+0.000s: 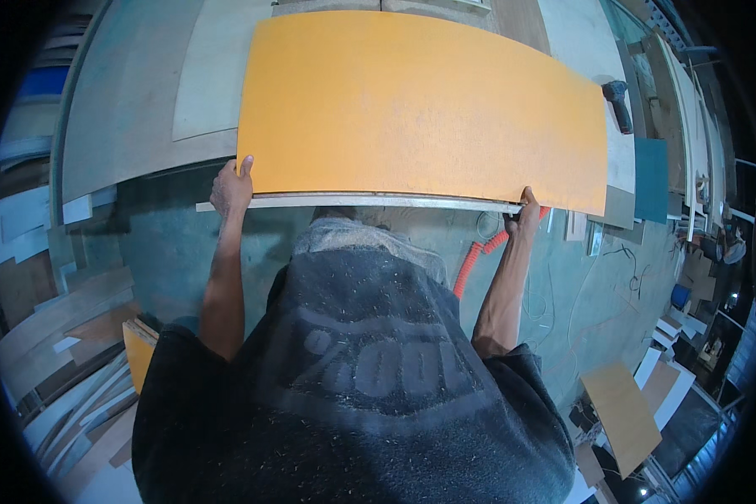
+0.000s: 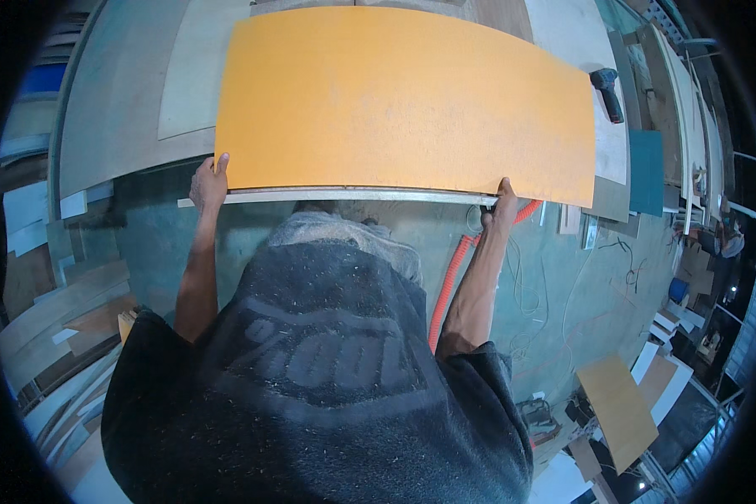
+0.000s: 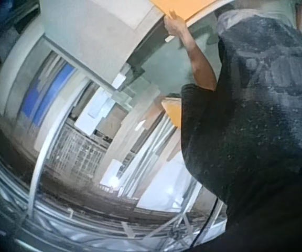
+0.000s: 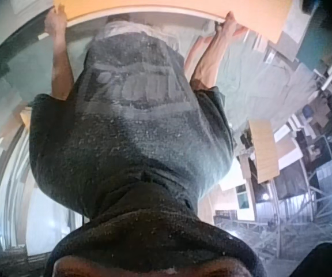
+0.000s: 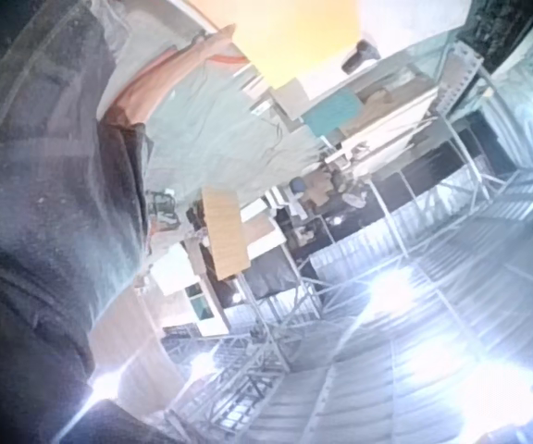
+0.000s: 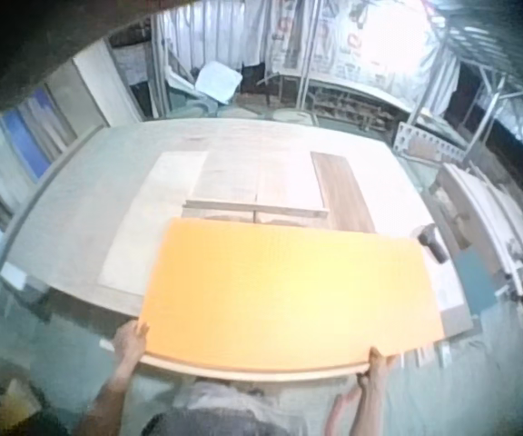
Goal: The person positions and aligns a yellow wooden panel on top of a larger wooden surface, repeatedly lifting and shifting it with their hands.
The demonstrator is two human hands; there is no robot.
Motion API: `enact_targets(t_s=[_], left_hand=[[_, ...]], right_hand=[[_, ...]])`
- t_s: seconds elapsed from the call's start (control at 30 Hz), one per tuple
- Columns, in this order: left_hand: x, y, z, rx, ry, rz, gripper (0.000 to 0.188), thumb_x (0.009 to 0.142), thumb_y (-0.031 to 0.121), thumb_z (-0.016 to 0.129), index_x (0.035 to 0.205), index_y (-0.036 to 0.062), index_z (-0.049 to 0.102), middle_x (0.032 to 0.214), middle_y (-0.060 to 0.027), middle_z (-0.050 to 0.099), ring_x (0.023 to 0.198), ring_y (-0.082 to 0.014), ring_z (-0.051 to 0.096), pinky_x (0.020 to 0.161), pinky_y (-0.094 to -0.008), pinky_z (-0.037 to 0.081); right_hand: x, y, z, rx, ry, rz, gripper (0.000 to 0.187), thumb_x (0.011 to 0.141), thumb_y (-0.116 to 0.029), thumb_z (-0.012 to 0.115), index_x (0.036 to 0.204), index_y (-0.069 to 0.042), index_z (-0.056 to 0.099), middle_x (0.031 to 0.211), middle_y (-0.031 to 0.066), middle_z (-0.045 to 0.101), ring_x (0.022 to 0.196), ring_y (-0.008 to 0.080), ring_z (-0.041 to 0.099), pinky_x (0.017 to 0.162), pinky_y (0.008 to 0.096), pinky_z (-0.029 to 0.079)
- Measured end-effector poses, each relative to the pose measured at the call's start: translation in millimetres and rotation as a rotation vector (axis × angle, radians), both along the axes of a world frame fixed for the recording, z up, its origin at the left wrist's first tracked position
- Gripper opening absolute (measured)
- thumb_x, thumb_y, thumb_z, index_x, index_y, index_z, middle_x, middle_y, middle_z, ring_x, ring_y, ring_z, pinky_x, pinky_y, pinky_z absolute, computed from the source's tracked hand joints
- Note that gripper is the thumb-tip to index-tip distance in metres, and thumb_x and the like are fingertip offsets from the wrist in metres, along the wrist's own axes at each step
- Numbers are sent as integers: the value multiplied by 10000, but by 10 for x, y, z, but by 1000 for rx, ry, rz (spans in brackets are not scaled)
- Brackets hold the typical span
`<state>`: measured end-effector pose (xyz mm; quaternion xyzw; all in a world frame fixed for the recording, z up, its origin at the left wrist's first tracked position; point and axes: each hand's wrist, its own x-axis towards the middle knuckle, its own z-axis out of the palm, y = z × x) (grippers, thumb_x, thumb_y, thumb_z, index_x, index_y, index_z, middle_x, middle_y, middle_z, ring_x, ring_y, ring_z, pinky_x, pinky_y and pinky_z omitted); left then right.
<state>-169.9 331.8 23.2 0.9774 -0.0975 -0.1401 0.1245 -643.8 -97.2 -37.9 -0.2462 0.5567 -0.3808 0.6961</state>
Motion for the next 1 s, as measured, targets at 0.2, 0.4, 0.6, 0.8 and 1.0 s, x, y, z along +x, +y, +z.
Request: enact_targets(t_s=[0.2,0.4,0.6,0.8,1.0], left_hand=[[44,-63,-68,-31,55,-142,523,1021,592,591,1265,153,732,1169,-184,768,1114,-418,715,910,-560,546],[41,133,-25,-76,111,-152,473,1019,529,627,1255,133,732,1175,-151,776,1114,-380,725,923,-522,546],[45,72,-32,-88,142,-170,453,1007,497,661,1209,98,735,1106,-158,782,1070,-389,728,891,-496,546],[57,46,-15,-79,164,-189,417,989,452,703,1106,52,720,985,-187,758,939,-407,724,791,-498,530],[76,139,-46,-152,141,-217,405,984,418,716,1048,20,695,914,-217,730,885,-433,703,768,-506,521]], right_hand=[[-503,-360,-546,-222,-64,-50,417,1128,-233,484,1512,-78,435,1396,121,602,1089,258,648,773,374,577],[-277,-207,-479,-90,-65,-78,588,1126,-156,507,1666,-109,278,1603,177,473,1346,315,569,1060,457,539],[-201,-179,-303,-70,-145,-216,504,1145,-202,457,1617,-65,345,1539,188,536,1308,347,606,1079,508,538],[-160,-137,-197,-116,-18,-239,462,1144,-194,432,1553,19,406,1482,193,578,1304,343,615,1090,530,530],[115,35,26,-131,43,-303,470,1121,-145,421,1543,62,406,1484,212,571,1317,338,606,1115,505,509]])
